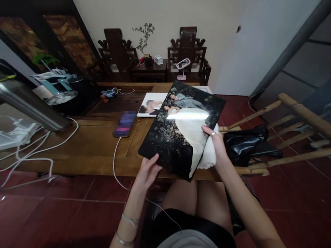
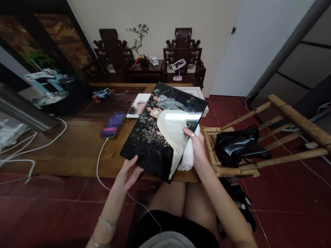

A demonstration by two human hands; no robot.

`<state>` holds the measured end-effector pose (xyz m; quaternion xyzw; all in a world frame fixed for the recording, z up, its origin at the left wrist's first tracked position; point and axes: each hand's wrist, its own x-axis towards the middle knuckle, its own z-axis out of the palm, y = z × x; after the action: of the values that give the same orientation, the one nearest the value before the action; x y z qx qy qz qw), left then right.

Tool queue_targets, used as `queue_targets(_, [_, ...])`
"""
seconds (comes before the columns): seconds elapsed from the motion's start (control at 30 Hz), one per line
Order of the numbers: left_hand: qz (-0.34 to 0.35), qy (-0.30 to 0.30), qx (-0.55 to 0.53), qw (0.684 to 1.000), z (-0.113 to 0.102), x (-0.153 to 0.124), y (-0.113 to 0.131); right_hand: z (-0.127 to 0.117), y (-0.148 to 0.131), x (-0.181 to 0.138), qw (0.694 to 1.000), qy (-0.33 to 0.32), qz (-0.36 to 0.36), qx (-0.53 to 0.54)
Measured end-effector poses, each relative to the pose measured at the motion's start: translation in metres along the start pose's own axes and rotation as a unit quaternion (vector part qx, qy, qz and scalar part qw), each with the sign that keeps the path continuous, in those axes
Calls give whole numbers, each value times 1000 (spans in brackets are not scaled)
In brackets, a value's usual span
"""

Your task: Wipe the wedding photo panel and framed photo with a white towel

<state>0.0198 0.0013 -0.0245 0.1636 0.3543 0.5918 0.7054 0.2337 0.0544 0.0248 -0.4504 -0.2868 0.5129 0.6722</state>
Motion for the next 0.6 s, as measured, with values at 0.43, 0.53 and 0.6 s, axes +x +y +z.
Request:
queue_targets(0.43, [65, 117, -74, 988, -35, -33, 10, -60, -25, 15, 835, -32, -358, -417])
queue_targets(0.53, [85, 138, -70, 984, -41, -35, 17, -75, -24, 10, 670, -211, -431, -566])
queue_targets(0.6, [91, 160, -60, 981, -44, -37, 20, -75, -16, 2, 601, -300, -435, -599])
